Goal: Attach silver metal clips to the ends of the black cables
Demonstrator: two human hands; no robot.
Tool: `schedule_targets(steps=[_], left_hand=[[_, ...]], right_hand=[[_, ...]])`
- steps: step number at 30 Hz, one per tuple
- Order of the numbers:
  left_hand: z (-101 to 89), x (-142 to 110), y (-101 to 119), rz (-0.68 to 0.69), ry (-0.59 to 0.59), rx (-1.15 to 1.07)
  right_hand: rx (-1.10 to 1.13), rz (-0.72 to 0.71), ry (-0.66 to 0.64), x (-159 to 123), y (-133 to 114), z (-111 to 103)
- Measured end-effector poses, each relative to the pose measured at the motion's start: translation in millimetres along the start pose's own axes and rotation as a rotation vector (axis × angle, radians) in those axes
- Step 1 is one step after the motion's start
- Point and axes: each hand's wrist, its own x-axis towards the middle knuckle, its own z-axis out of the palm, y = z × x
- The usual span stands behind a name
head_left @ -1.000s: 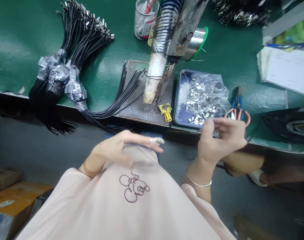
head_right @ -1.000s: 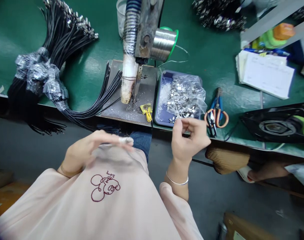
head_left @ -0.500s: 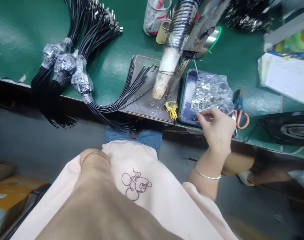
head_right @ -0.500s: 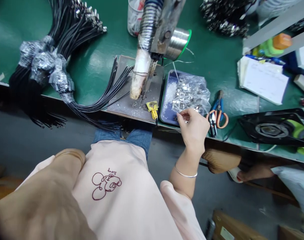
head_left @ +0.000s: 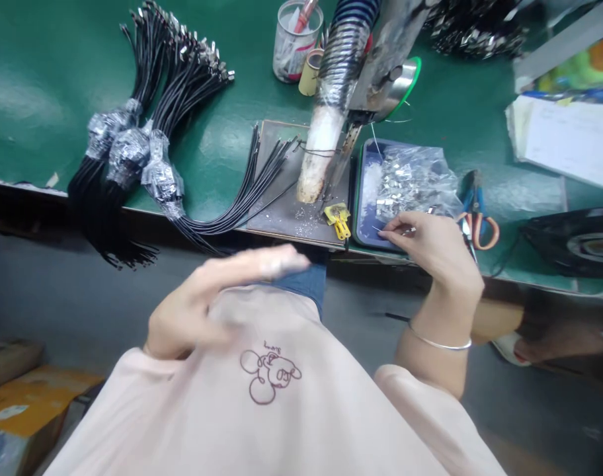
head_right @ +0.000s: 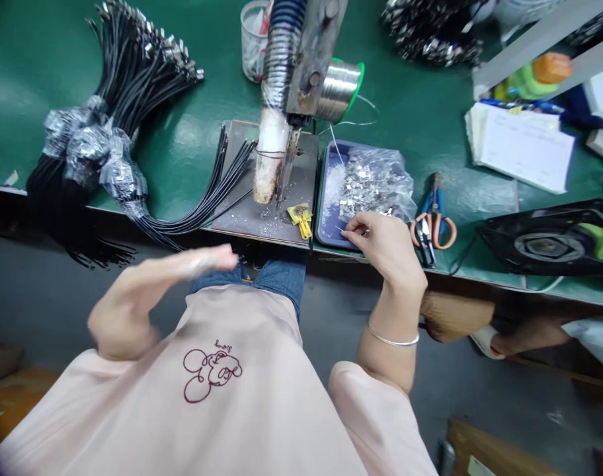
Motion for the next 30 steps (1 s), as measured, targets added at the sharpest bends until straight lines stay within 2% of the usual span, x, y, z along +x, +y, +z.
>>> schedule_targets(steps=[2, 4, 6, 8, 11, 13, 19, 23, 26, 30], left_hand=[[-8.6, 24.5, -13.3, 0.049, 0.091, 0.295], [-11.8, 47.5, -31.3, -0.01, 0.19, 0.582], [-12.5, 64.4, -49.9, -0.041, 0.172, 0.752], [-13.5, 74.4, -64.3, -0.057, 0.13, 0.821], [-17.5, 81.1, -74.3, -0.071, 0.059, 0.802], [-20.5, 82.5, -75.2, -0.072, 0.047, 0.749], [-26.3, 77.9, -71.0, -0.02, 0.124, 0.542], [-29.5, 74.3, -70.5, -0.02, 0.131, 0.389], [-28.8, 72.7, -73.4, -0.027, 0.227, 0.323], [-21.2, 71.5, -74.4, -0.012, 0.338, 0.364]], right_hand=[[-0.047, -0.009, -0.021, 2.0, -5.5, -3.4], [-0.07, 0.002, -0.026, 2.6, -8.8, -4.7], [-0.07, 0.024, -0.007, 1.8, -11.2, -3.6], [-0.051, 0.048, 0.046, -0.1, -13.7, -0.5], [-0.03, 0.095, 0.176, -3.0, -17.3, 5.5], [-0.02, 0.113, 0.218, -4.1, -18.6, 8.3], [0.026, 0.072, 0.152, -3.9, -11.8, 7.5], [0.019, 0.015, 0.17, -2.9, 2.4, 12.3], [0.053, -0.026, 0.239, -2.4, 14.1, 21.3], [0.146, -0.059, 0.307, -4.2, 20.8, 28.9]])
